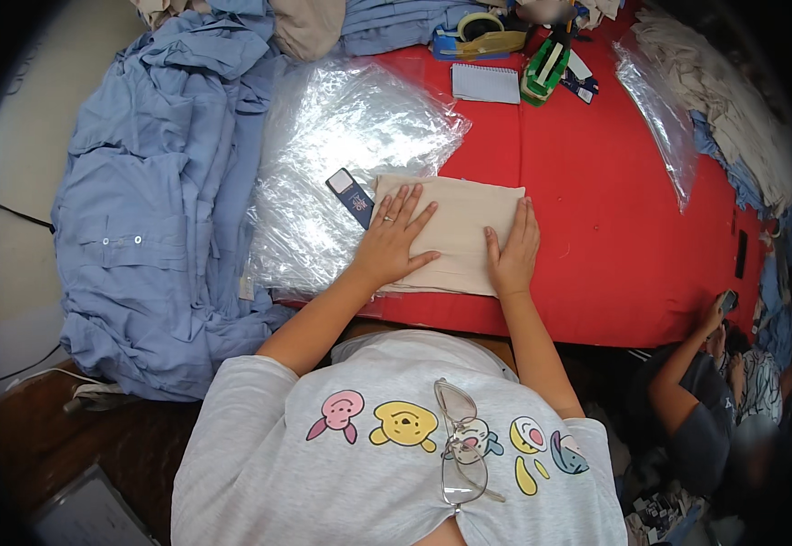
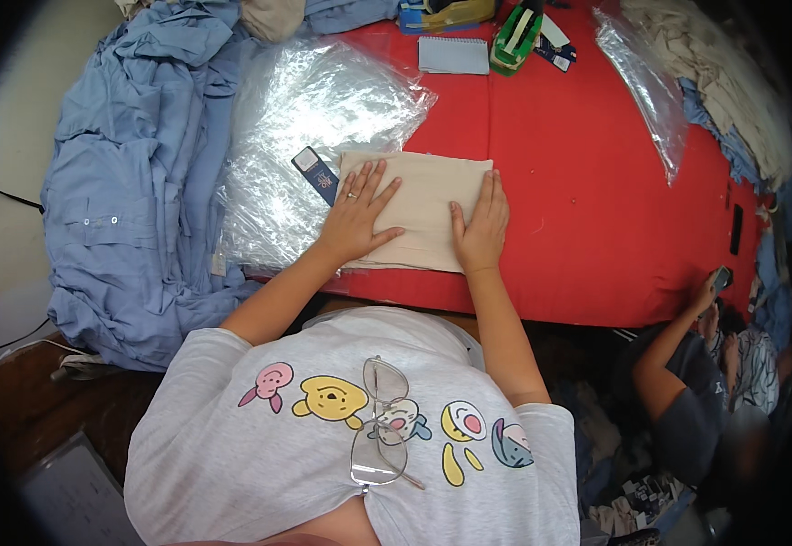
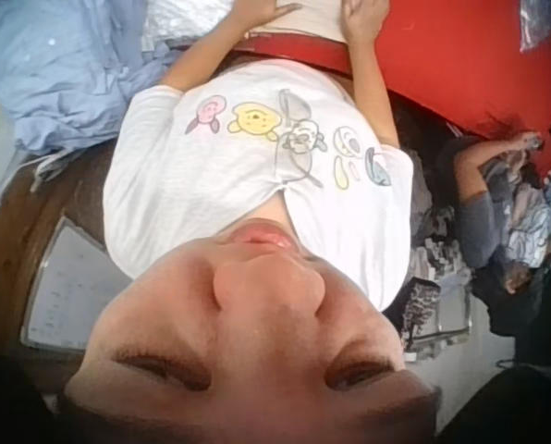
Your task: The person folds a shirt on a red surface, using a cardboard template to guide the folds, and then places the folded shirt into a plastic bag.
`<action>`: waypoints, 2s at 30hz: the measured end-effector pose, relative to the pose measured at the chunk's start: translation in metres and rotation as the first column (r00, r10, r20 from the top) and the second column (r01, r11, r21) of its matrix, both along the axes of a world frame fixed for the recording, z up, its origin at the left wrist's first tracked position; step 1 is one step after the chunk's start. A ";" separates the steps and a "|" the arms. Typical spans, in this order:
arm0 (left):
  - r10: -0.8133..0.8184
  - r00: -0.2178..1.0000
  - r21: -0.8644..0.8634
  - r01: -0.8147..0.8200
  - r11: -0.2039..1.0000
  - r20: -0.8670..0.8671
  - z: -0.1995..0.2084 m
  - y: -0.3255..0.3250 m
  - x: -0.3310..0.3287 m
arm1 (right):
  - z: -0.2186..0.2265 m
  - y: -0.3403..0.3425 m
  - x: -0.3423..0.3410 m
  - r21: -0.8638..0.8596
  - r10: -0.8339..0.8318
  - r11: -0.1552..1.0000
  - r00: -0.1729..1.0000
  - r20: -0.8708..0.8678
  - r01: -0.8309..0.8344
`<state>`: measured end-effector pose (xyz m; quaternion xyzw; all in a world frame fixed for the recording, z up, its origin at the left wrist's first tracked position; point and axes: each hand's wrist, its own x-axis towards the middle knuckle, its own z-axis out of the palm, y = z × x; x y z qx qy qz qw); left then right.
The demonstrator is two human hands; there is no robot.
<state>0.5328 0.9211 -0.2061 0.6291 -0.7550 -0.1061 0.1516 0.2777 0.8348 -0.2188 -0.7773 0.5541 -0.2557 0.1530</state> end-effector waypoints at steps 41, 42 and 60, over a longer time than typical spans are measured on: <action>0.566 -0.052 0.566 -0.160 0.809 -0.823 -0.014 -0.026 -0.197 | 0.051 0.077 -0.204 0.114 0.749 0.662 0.648 -0.141 -0.741; 0.581 0.006 0.572 -0.170 0.803 -0.814 -0.023 -0.021 -0.192 | 0.053 0.081 -0.212 0.166 0.714 0.686 0.699 0.032 -0.708; 0.841 -0.154 0.854 -0.133 0.503 -0.520 0.008 0.118 -0.260 | 0.017 0.058 -0.281 0.765 -0.311 0.570 0.783 0.539 -0.300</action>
